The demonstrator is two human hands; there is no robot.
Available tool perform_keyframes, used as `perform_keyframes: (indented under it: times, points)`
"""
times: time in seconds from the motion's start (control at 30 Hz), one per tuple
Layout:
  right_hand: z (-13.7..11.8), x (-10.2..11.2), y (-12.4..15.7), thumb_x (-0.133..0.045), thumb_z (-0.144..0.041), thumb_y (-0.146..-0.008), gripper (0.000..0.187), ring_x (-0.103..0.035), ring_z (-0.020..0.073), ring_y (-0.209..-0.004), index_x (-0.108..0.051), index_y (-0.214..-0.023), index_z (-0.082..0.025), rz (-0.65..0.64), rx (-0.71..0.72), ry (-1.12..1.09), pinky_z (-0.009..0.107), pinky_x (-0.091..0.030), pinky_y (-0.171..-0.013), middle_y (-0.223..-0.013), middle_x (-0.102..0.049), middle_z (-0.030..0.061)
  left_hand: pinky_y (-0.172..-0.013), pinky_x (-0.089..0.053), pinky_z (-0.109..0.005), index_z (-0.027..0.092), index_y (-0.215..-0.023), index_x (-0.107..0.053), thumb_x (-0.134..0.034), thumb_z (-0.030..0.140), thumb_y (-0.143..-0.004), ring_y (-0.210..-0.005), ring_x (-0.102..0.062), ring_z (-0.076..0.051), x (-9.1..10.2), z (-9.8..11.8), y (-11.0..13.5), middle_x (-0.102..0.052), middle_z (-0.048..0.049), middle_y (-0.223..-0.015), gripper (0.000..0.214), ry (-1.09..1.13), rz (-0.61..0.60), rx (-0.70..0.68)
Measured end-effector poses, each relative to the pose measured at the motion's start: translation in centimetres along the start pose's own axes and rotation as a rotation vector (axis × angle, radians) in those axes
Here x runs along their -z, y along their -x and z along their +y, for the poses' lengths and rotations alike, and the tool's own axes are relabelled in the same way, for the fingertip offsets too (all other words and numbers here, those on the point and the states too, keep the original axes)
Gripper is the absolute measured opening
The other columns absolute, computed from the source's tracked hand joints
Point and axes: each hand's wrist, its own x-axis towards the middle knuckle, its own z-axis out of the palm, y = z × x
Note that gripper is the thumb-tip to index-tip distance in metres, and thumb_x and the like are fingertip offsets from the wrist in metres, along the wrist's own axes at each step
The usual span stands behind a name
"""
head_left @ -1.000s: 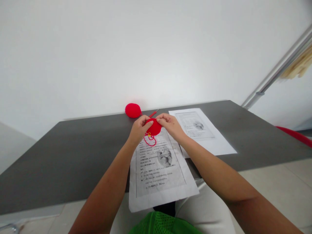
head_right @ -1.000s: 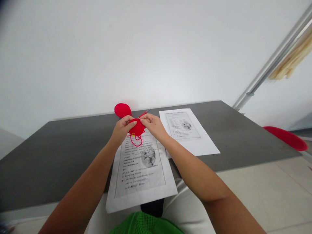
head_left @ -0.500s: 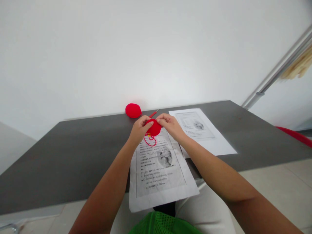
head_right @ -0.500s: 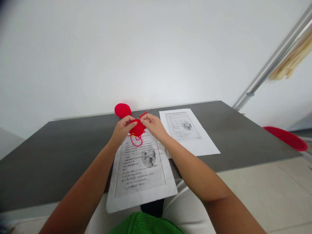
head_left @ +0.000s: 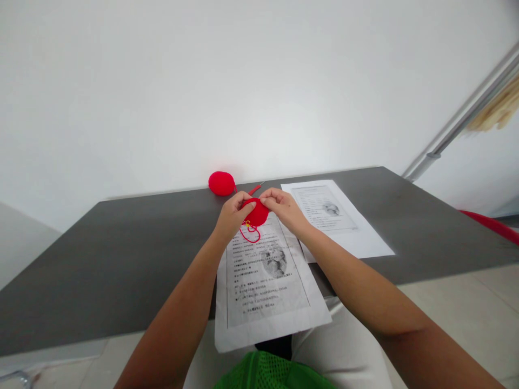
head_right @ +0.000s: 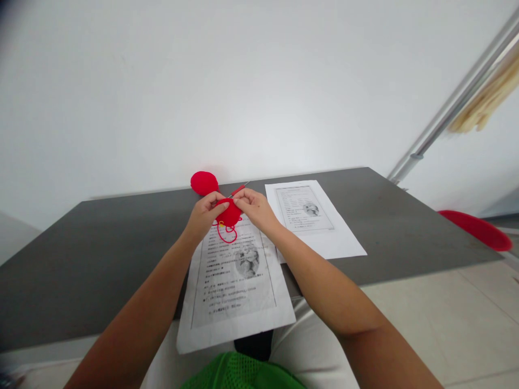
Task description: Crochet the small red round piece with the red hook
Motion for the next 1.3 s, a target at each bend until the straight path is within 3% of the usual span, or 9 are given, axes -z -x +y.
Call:
perform_keyframes:
  times: [0.33, 0.57, 0.87, 1.3]
  points:
    - [-0.02, -0.01, 0.01, -0.059, -0.032, -0.072, 0.015, -0.049, 0.0100, -0.056, -0.057, -0.073, -0.017, -0.001, -0.001, -0.014, 0.025, -0.038, -0.058, -0.059, -0.056, -0.0037, -0.056, -0.037, -0.024, 0.018, -0.070, -0.053, -0.058, 0.029, -0.074, -0.058, -0.048, -0.012, 0.01, -0.13, -0.01, -0.053, 0.0038, -0.061, 0.013, -0.009, 0.004, -0.012]
    - [0.17, 0.00, -0.07, -0.058, -0.032, -0.072, 0.015, -0.041, 0.0087, -0.050, -0.055, -0.071, -0.018, 0.006, 0.012, 0.013, 0.024, -0.034, -0.055, -0.053, -0.045, -0.0070, -0.055, -0.037, -0.024, 0.019, -0.069, -0.053, -0.059, 0.030, -0.072, -0.056, -0.048, -0.012, -0.06, -0.10, -0.05, -0.053, 0.0041, -0.060, 0.014, 0.001, -0.006, 0.004]
    - [0.10, 0.03, -0.03, -0.057, -0.032, -0.072, 0.014, -0.043, 0.0093, -0.052, -0.055, -0.071, -0.017, -0.001, 0.020, 0.012, 0.025, -0.033, -0.056, -0.056, -0.049, -0.0052, -0.055, -0.037, -0.024, 0.018, -0.070, -0.053, -0.059, 0.030, -0.073, -0.057, -0.048, -0.012, -0.03, -0.23, -0.04, -0.053, 0.0039, -0.061, 0.014, -0.007, -0.004, -0.003]
    - [0.13, -0.02, 0.01, -0.058, -0.030, -0.072, 0.014, -0.036, 0.0078, -0.048, -0.054, -0.070, -0.017, 0.003, 0.032, 0.022, 0.024, -0.029, -0.053, -0.050, -0.039, -0.0086, -0.056, -0.037, -0.024, 0.019, -0.071, -0.053, -0.058, 0.029, -0.074, -0.057, -0.048, -0.012, -0.04, -0.56, -0.08, -0.053, 0.0042, -0.061, 0.012, -0.028, -0.024, -0.014]
